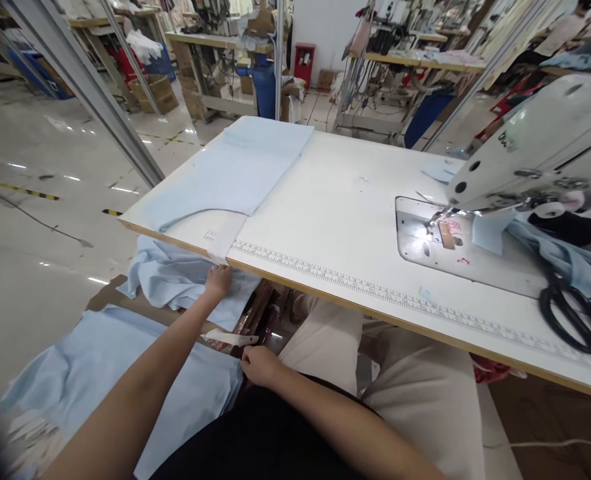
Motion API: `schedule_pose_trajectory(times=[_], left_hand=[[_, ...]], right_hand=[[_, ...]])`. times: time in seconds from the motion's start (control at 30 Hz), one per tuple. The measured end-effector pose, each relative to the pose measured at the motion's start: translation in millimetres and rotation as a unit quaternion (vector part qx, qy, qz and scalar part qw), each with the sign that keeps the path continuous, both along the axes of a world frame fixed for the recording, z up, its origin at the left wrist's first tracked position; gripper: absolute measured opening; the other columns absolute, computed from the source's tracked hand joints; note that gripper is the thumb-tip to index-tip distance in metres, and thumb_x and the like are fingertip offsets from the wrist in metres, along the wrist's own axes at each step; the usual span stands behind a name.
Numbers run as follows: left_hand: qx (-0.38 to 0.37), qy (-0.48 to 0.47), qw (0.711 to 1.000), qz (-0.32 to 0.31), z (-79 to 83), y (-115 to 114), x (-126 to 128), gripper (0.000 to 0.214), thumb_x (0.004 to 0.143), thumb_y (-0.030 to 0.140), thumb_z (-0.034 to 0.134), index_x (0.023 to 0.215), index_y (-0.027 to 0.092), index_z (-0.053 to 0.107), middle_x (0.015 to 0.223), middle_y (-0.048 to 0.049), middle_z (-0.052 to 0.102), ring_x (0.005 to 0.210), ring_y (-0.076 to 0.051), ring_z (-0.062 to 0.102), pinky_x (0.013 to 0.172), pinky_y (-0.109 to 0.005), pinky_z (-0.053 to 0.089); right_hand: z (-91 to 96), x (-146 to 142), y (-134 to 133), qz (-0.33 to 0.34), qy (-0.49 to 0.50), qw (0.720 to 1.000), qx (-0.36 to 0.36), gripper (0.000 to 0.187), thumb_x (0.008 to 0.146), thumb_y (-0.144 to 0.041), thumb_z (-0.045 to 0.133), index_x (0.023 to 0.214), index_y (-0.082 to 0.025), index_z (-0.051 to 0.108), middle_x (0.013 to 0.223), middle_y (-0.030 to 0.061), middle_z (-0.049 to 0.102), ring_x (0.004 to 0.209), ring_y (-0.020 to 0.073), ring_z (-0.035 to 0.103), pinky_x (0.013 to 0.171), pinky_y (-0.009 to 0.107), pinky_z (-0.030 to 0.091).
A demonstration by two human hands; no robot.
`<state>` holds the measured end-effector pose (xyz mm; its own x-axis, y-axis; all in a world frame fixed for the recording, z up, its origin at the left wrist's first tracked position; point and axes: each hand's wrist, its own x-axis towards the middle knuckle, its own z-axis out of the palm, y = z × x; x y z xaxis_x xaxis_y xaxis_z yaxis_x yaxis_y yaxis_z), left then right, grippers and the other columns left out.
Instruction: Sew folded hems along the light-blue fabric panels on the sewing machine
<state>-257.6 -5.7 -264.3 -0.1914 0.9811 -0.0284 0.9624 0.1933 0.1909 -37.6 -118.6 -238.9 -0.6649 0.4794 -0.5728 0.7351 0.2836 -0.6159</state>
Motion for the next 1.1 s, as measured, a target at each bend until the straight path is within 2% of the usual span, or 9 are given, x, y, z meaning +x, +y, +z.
schedule_pose_trajectory(times=[0.13, 0.3, 0.4, 0.57, 0.7, 0.8, 0.93, 1.0, 1.1], left_hand=[[-0.043, 0.038, 0.998, -0.020, 13.4, 2, -13, 0.032, 0.091, 0.033, 0.057, 0.118, 0.015, 0.055, 0.119, -0.0096, 0.057, 0.102, -0.022, 0.059, 0.086, -0.044, 0.051], [-0.051, 0.055, 0.996, -0.044, 26.6, -30, -22, 0.030, 0.092, 0.032, 0.056, 0.117, 0.016, 0.056, 0.120, -0.0094, 0.057, 0.105, -0.023, 0.058, 0.089, -0.045, 0.050], [-0.040, 0.065, 0.997, -0.013, 32.4, -40, -25, 0.032, 0.091, 0.032, 0.056, 0.119, 0.016, 0.055, 0.123, -0.0098, 0.055, 0.107, -0.024, 0.057, 0.090, -0.046, 0.049], [-0.032, 0.069, 0.995, 0.060, 49.2, -26, -37, 0.033, 0.091, 0.032, 0.057, 0.119, 0.016, 0.055, 0.122, -0.0102, 0.056, 0.105, -0.023, 0.058, 0.088, -0.045, 0.050], [-0.035, 0.024, 0.999, 0.028, 71.8, -20, -43, 0.030, 0.092, 0.032, 0.056, 0.117, 0.015, 0.056, 0.119, -0.0101, 0.057, 0.102, -0.022, 0.059, 0.087, -0.043, 0.051], [-0.045, -0.036, 0.998, -0.040, 88.4, -34, -28, 0.028, 0.092, 0.033, 0.056, 0.114, 0.015, 0.057, 0.114, -0.0087, 0.059, 0.097, -0.020, 0.060, 0.083, -0.041, 0.052], [-0.063, -0.145, 0.975, -0.155, 114.3, -82, 22, 0.020, 0.092, 0.032, 0.054, 0.099, 0.015, 0.060, 0.093, -0.0044, 0.063, 0.083, -0.016, 0.061, 0.078, -0.036, 0.051], [-0.056, -0.204, 0.960, -0.185, 131.5, -109, 50, 0.016, 0.092, 0.029, 0.050, 0.096, 0.017, 0.060, 0.087, -0.0038, 0.064, 0.080, -0.016, 0.060, 0.077, -0.032, 0.048], [-0.039, -0.295, 0.937, -0.182, 158.0, -139, 78, 0.022, 0.094, 0.030, 0.040, 0.098, 0.019, 0.058, 0.087, -0.0044, 0.064, 0.079, -0.016, 0.059, 0.074, -0.028, 0.045]], right_hand=[[2.7, 6, 6, -0.027, 0.024, 0.999, 0.007, 0.019, 0.094, -0.031, 0.056, 0.096, -0.013, 0.063, 0.095, 0.0039, 0.065, 0.086, 0.0163, 0.063, 0.079, 0.037, 0.053], [3.6, 7, 10, -0.061, 0.068, 0.996, 0.017, 0.017, 0.095, -0.029, 0.054, 0.097, -0.014, 0.062, 0.094, 0.0035, 0.065, 0.086, 0.0161, 0.063, 0.080, 0.036, 0.052], [3.6, 8, 9, -0.063, 0.092, 0.994, 0.014, 0.014, 0.094, -0.024, 0.053, 0.097, -0.014, 0.062, 0.092, 0.0029, 0.066, 0.084, 0.0154, 0.063, 0.079, 0.034, 0.051], [3.3, 12, 5, -0.048, 0.114, 0.992, 0.014, 0.013, 0.088, -0.010, 0.051, 0.087, -0.015, 0.062, 0.079, 0.0008, 0.066, 0.073, 0.0132, 0.062, 0.070, 0.026, 0.047], [7.8, 20, 5, -0.056, 0.135, 0.989, 0.035, 0.018, 0.082, -0.007, 0.048, 0.081, -0.017, 0.062, 0.075, 0.0014, 0.066, 0.071, 0.0152, 0.062, 0.066, 0.024, 0.046], [24.9, 23, 14, -0.073, 0.173, 0.979, 0.076, 0.024, 0.082, -0.008, 0.045, 0.096, -0.017, 0.062, 0.094, 0.0076, 0.066, 0.090, 0.0201, 0.062, 0.079, 0.030, 0.048], [67.0, 22, 38, -0.056, 0.254, 0.958, 0.124, 0.052, 0.078, -0.015, 0.055, 0.130, -0.019, 0.047, 0.136, 0.0131, 0.046, 0.129, 0.0260, 0.038, 0.107, 0.042, 0.030], [89.6, 22, 50, -0.022, 0.286, 0.951, 0.112, 0.047, 0.075, -0.021, 0.062, 0.122, -0.019, 0.053, 0.126, 0.0126, 0.054, 0.122, 0.0283, 0.043, 0.104, 0.044, 0.032], [120.9, 33, 57, 0.025, 0.304, 0.950, 0.067, 0.013, 0.084, -0.030, 0.056, 0.086, -0.018, 0.062, 0.083, 0.0042, 0.063, 0.084, 0.0208, 0.058, 0.079, 0.033, 0.046]])
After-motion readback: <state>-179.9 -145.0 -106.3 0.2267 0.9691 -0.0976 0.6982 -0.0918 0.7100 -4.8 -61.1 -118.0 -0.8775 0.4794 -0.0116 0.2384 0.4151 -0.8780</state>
